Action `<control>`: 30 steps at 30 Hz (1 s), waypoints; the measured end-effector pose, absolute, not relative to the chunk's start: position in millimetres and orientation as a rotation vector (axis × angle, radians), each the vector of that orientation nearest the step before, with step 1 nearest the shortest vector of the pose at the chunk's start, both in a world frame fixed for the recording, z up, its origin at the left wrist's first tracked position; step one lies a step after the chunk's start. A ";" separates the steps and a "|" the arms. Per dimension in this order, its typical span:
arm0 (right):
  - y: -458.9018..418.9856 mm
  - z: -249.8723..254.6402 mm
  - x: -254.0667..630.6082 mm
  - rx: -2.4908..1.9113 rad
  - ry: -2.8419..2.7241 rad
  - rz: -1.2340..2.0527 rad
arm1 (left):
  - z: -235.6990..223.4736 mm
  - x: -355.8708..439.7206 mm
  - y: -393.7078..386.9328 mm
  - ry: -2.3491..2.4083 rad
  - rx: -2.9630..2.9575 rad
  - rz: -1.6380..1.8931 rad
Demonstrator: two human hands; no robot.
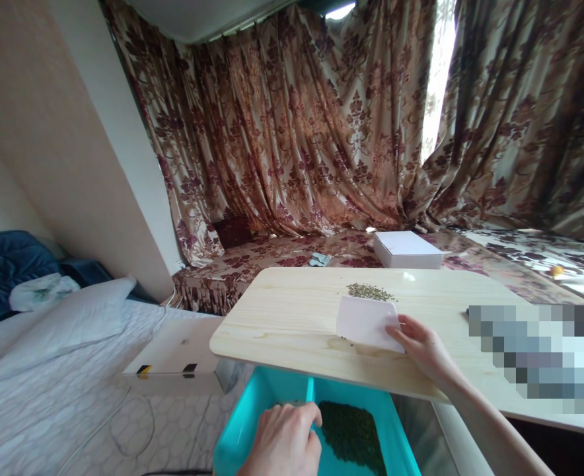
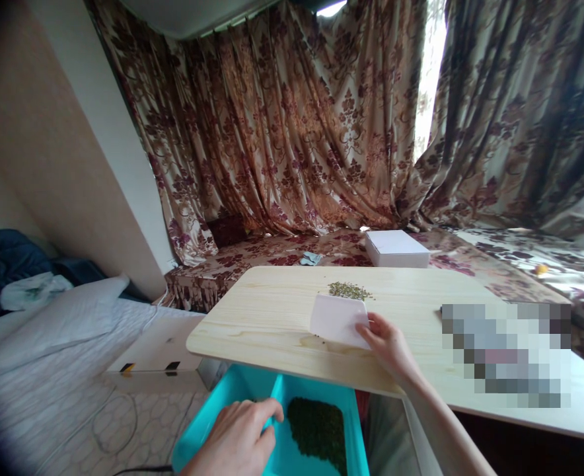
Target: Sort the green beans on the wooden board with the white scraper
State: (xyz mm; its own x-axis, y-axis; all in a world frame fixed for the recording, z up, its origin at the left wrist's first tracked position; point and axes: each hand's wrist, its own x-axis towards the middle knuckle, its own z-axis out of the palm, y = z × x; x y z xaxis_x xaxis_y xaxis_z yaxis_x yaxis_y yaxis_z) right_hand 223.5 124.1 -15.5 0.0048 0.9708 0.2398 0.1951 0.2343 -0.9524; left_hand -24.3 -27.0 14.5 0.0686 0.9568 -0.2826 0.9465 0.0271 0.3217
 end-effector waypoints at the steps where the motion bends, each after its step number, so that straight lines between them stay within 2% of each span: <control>1: 122.0 -15.3 223.5 -1.175 -1.445 0.912 | 14.0 -24.7 -27.0 1.885 1.931 0.033; 15: 72.0 -12.0 226.3 -1.107 -1.590 1.137 | 14.1 -24.1 -28.4 1.888 1.923 0.055; 24: 97.1 -4.1 289.3 -1.305 -1.142 0.742 | 17.3 -0.3 -25.2 1.770 2.018 -0.041; 30: 114.3 -11.4 289.5 -1.355 -1.132 0.783 | 18.7 23.9 -15.6 1.622 2.119 -0.164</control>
